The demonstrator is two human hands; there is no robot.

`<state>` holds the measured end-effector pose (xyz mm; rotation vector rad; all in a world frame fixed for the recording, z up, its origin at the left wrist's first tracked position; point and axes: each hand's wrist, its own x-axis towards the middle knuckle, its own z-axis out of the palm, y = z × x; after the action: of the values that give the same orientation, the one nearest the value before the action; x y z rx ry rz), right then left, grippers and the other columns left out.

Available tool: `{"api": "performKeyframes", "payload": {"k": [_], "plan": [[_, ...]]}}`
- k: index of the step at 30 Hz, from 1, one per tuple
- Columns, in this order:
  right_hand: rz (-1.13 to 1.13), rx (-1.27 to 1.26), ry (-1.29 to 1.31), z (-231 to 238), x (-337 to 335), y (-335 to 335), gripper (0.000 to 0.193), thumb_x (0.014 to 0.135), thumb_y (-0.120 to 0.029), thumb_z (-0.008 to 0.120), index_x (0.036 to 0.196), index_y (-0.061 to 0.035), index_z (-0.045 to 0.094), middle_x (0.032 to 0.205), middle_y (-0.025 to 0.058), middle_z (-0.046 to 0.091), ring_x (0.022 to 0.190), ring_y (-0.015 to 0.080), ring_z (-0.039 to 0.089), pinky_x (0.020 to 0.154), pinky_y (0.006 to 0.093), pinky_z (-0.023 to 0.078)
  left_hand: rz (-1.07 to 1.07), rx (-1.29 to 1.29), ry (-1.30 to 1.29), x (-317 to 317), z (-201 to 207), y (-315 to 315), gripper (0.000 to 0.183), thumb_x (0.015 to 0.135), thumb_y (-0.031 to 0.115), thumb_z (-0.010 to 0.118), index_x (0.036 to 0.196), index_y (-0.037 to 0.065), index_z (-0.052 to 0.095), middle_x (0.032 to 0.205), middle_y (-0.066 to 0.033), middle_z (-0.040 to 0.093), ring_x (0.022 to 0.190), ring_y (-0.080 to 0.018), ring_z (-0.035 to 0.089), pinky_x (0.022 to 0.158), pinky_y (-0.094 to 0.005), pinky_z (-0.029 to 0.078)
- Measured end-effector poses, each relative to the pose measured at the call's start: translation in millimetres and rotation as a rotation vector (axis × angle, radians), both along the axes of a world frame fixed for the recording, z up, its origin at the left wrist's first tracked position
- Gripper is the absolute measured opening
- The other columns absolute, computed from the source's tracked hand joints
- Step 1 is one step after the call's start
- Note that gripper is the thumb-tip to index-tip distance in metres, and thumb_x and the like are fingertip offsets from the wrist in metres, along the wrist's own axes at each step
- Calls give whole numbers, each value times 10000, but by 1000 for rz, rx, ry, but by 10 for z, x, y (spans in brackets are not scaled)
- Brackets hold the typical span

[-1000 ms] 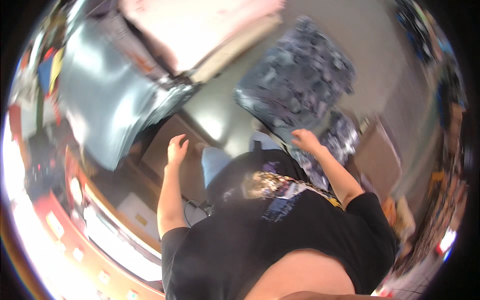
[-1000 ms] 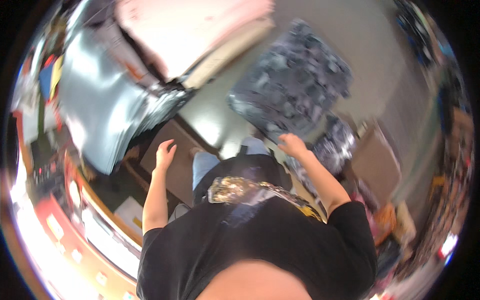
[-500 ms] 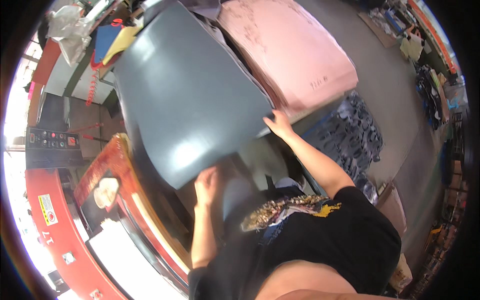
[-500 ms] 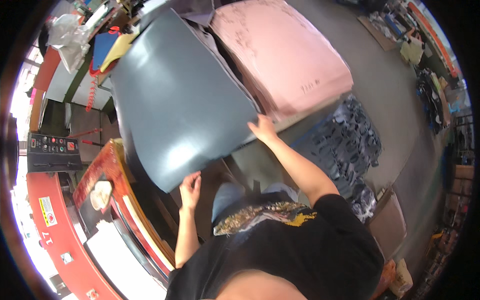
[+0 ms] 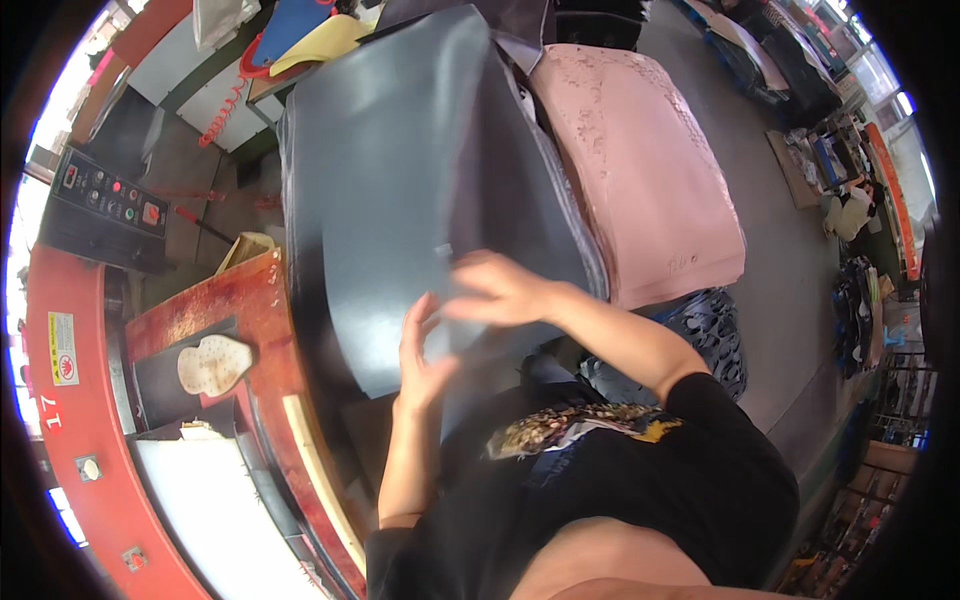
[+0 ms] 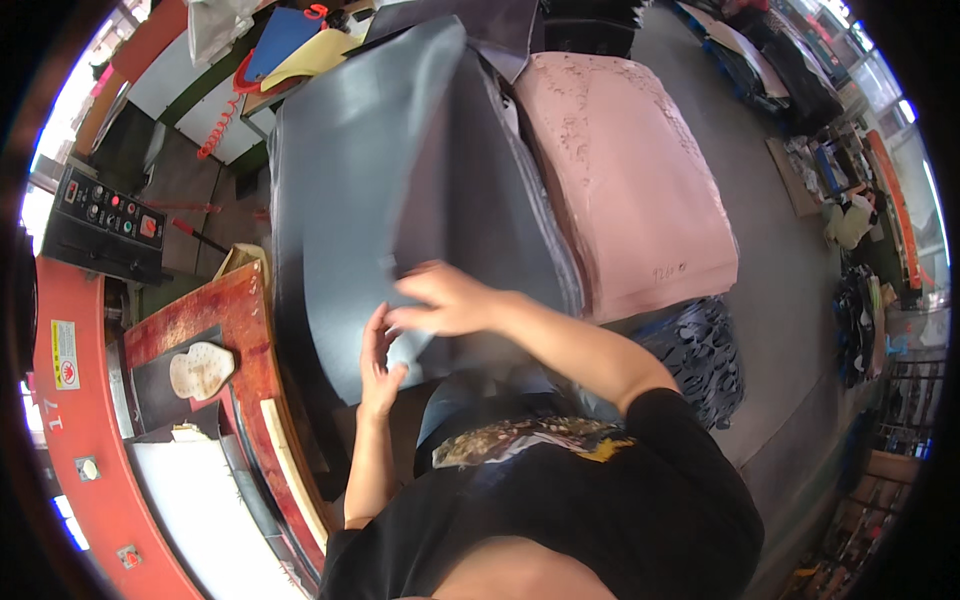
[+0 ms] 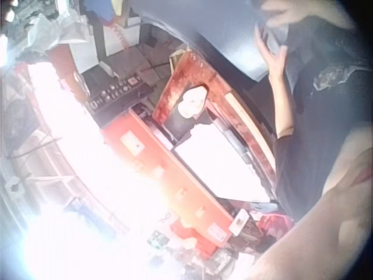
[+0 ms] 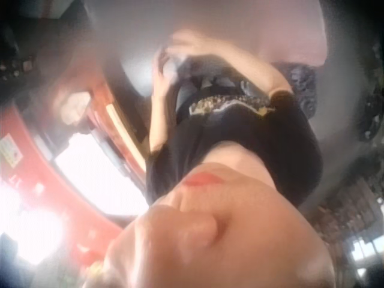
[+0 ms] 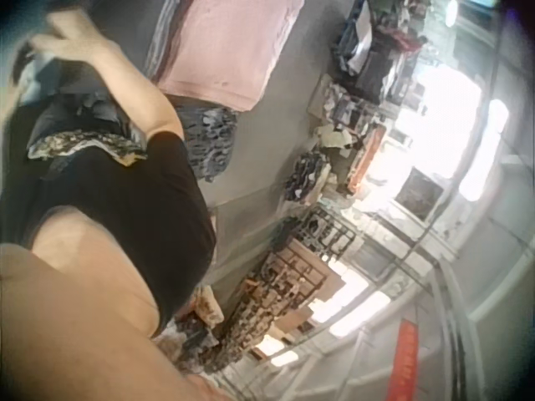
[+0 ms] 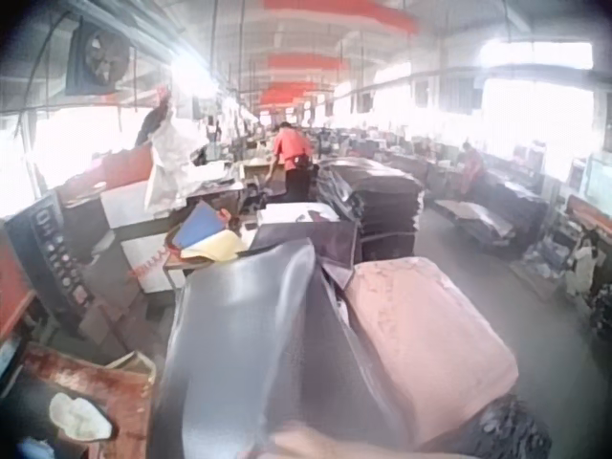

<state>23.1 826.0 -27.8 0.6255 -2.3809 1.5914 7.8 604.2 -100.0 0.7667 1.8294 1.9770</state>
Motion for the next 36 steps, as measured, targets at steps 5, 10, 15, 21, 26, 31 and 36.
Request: {"api": "performKeyframes", "payload": {"k": [5, 10, 15, 21, 26, 31, 36], "plan": [[107, -230, 126, 736, -92, -142, 229, 932, -266, 580, 850, -54, 555, 781, 106, 506, 782, 300, 499, 825, 424, 358, 361, -297, 602, 165, 824, 67, 626, 693, 12, 653, 1298, -69, 512, 1232, -254, 591, 1123, -380, 605, 966, -416, 480], [287, -259, 158, 839, -177, 73, 225, 950, -248, 552, 842, -53, 530, 747, 88, 529, 805, 268, 526, 859, 424, 327, 560, -379, 666, 260, 1132, 238, 411, 737, -93, 611, 1143, -38, 648, 1029, -194, 710, 940, -290, 712, 822, -351, 563], [569, 8, 108, 335, -345, 124, 228, 856, -218, 601, 715, -82, 484, 611, 79, 572, 610, 334, 564, 761, 469, 333, -278, 24, -253, -468, 1770, 53, 1023, 686, 220, 866, 1480, -17, 266, 1427, -219, 453, 1270, -320, 506, 975, -388, 468], [670, 73, 76, -78, -282, -333, 217, 826, -254, 607, 765, -54, 549, 623, 129, 576, 639, 353, 573, 795, 471, 336, 212, -1297, 309, -1977, 1303, 1477, 721, 874, 410, 660, 1357, -48, 385, 1153, -317, 601, 1088, -460, 586, 893, -467, 504], [593, 31, -129, 48, -736, 389, 345, 871, -401, 650, 707, -101, 600, 640, 93, 596, 656, 257, 605, 589, 383, 451, 327, -1060, 515, -2268, 853, 1511, 537, 900, 340, 593, 1294, 3, 454, 838, -292, 660, 800, -467, 654, 717, -550, 517], [-673, 133, 342, 271, -2474, 1598, 739, 677, -444, 796, 1192, -6, 498, 1173, 209, 520, 1089, 362, 505, 961, 456, 397, 311, -1043, 590, -1815, 695, 1901, 522, 905, 255, 579, 1350, 13, 448, 709, -203, 670, 646, -410, 655, 614, -518, 527], [-699, 546, -354, 424, -3991, 1903, 956, 670, -509, 785, 1289, 116, 412, 1260, 289, 542, 1170, 440, 555, 945, 461, 490, 217, -1047, 743, -1650, 729, 2441, 542, 907, 236, 577, 1396, 48, 437, 538, -81, 615, 456, -284, 616, 466, -413, 508]]}}
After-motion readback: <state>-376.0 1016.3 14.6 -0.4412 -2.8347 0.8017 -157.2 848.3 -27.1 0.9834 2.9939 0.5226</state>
